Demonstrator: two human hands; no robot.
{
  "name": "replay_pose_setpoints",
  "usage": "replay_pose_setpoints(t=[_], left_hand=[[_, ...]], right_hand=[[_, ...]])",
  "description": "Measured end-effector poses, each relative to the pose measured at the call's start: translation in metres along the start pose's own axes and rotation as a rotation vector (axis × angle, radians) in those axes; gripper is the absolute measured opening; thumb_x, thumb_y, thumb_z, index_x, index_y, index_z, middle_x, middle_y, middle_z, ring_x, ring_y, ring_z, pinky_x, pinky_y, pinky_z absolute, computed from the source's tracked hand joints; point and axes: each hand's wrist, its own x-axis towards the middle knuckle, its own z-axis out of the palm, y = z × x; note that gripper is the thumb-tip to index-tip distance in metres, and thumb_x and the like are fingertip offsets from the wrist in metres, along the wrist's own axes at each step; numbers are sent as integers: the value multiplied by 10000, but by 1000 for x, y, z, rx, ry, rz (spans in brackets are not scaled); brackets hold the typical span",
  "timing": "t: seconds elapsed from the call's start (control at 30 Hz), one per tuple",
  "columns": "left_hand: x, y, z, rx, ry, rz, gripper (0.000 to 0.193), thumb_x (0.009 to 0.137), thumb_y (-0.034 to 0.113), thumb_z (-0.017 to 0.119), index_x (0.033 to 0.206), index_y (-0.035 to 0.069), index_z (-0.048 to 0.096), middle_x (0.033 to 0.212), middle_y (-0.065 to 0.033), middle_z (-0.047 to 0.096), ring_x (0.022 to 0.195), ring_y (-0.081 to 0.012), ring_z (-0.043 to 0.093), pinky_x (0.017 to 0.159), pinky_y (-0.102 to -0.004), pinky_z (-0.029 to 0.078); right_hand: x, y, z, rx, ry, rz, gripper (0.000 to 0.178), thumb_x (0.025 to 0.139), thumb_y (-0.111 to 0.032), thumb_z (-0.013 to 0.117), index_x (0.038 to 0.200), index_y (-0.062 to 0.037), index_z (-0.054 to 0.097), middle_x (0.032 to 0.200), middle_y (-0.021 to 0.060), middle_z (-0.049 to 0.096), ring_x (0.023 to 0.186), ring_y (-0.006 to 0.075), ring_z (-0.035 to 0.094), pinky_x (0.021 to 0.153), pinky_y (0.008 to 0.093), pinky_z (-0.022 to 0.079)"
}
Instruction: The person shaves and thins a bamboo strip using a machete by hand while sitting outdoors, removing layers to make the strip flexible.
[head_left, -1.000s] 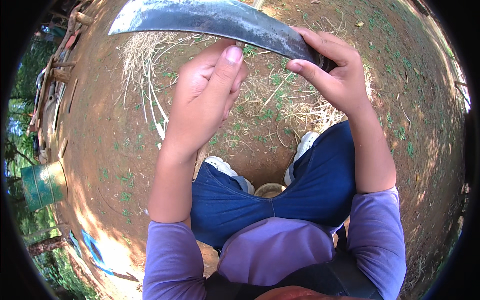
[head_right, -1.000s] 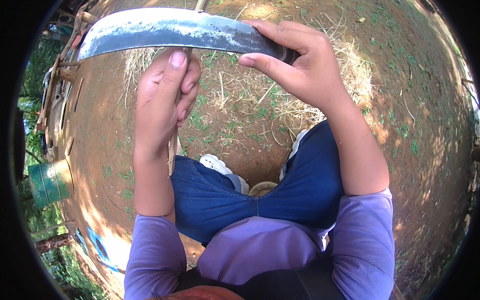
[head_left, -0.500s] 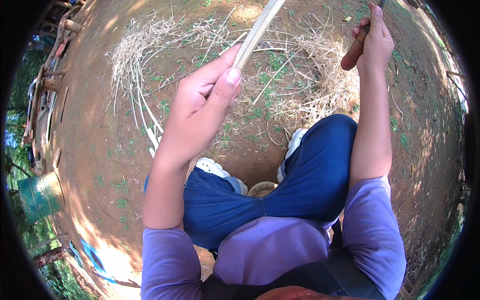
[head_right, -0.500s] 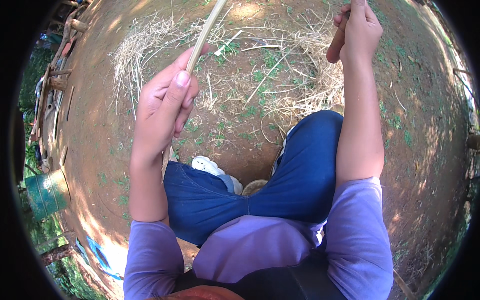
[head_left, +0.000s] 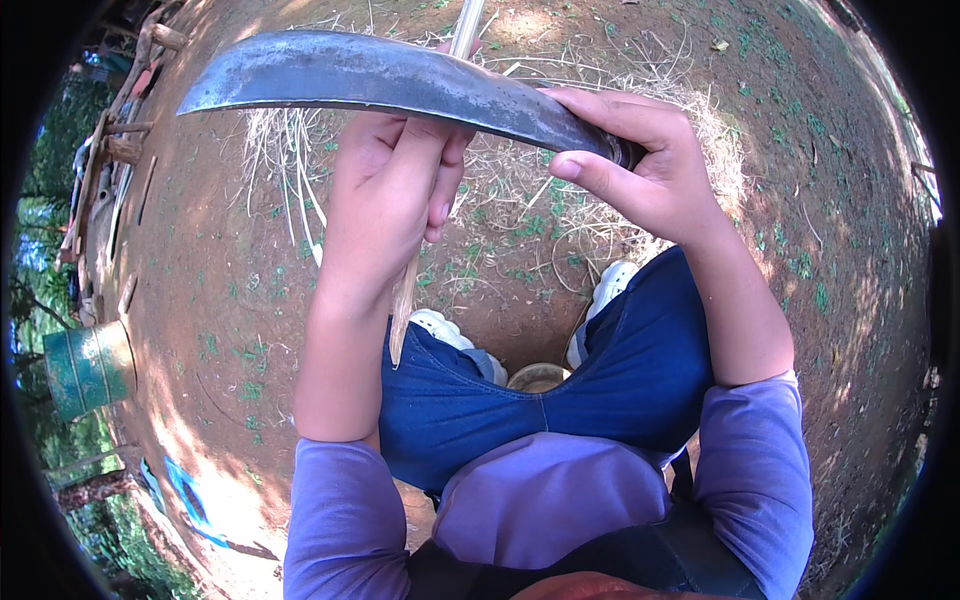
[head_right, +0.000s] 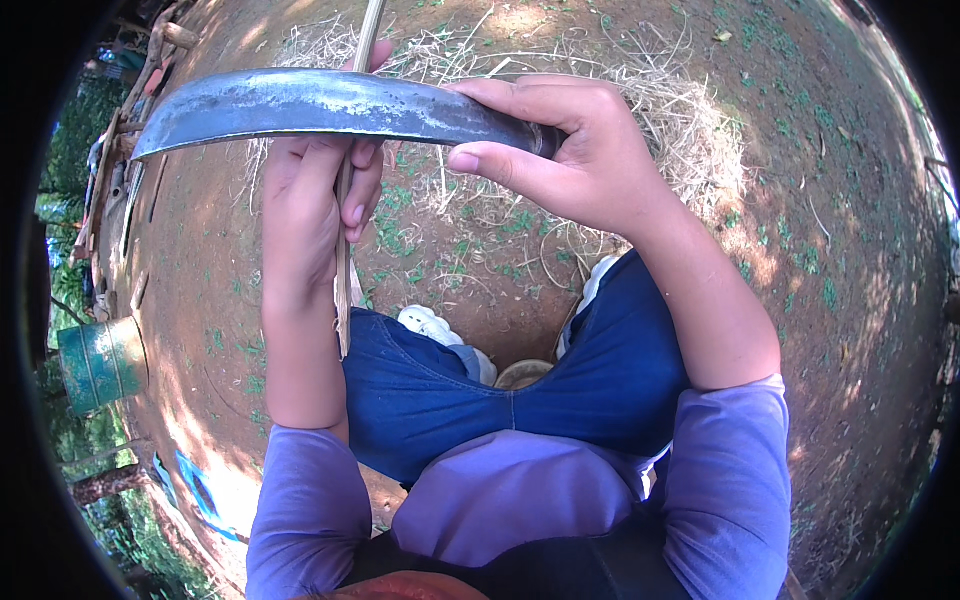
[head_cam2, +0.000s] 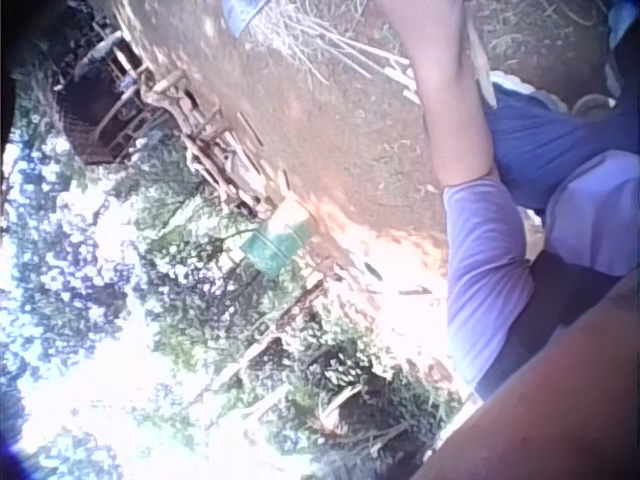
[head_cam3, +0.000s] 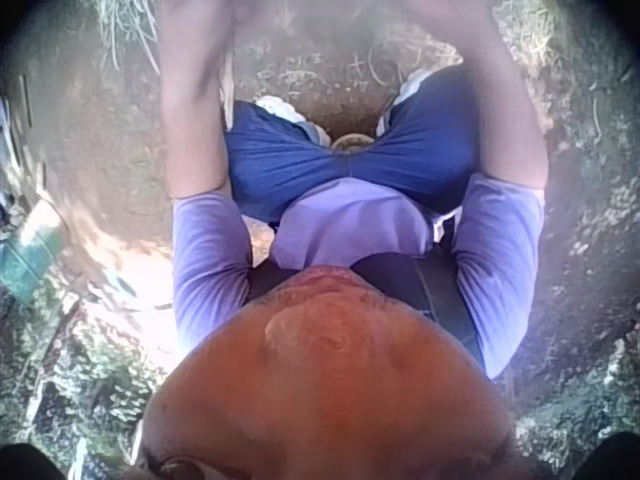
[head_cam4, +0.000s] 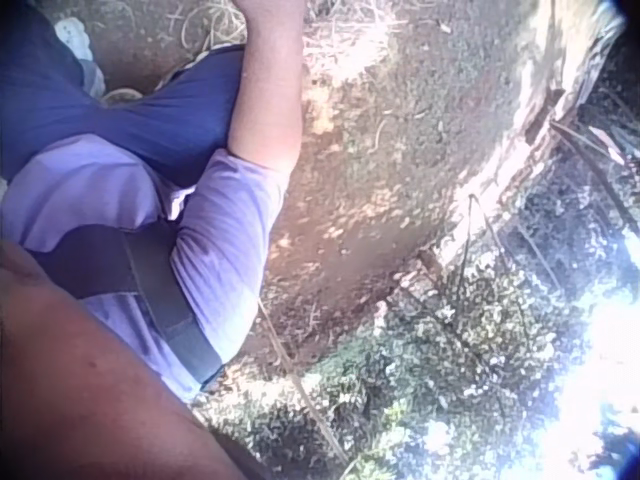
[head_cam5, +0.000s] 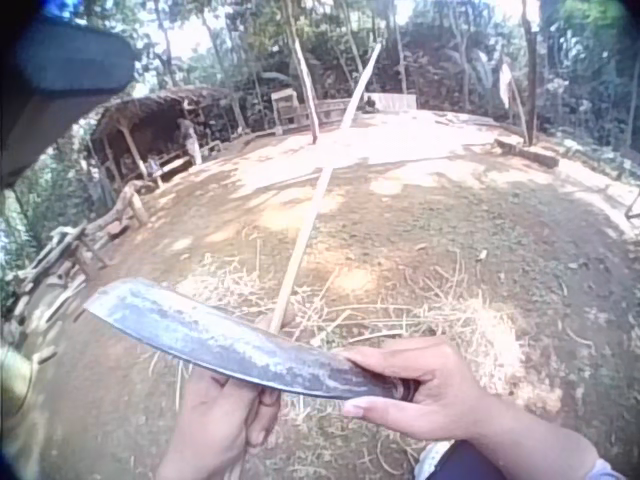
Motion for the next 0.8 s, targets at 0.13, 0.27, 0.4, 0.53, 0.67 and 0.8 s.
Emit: replay_pose_setpoints(t=[0.13,0.27,0.4,0.53,0.67,0.8], left_hand=[[-1,18,8,-4,15,-62,287,1092,236,523,1030,-8,659,708,8,539,462,-18,427,384,-198,320],[-5,9,11,18,42,34,259,1090,230,529,1062,-12,616,703,18,524,475,-13,420,394,-195,312],[-4,1,1,97,-1,-37,466,1096,237,511,1470,-41,500,830,13,515,513,-9,406,406,-178,306],[-4,1,5,92,17,-47,446,1098,255,505,1428,-45,533,824,16,512,503,-7,398,405,-172,299],[-3,3,7,145,-10,-50,433,1099,275,499,1387,-43,562,796,31,501,476,-1,374,405,-165,297],[-4,1,17,120,22,-31,479,1099,281,497,1453,-41,515,765,50,473,468,12,362,411,-158,299]], right_hand=[[0,4,-1,-68,-25,-2,447,815,-229,862,1207,-42,756,783,80,688,694,167,618,636,312,473],[2,6,-2,-155,-16,-26,447,815,-242,864,1206,-53,758,777,79,684,677,173,608,623,320,469],[5,10,-2,-190,18,-67,440,816,-242,866,1203,-62,759,805,84,707,686,173,618,626,315,477],[5,8,-2,-167,15,-4,448,810,-244,872,1189,-34,755,818,93,718,699,169,634,632,308,480],[7,18,-9,-191,71,3,453,815,-245,870,1180,-6,750,811,100,716,699,162,640,631,303,481],[8,28,-22,-152,127,67,443,889,-218,828,1254,8,718,952,63,724,789,107,637,698,260,495]])
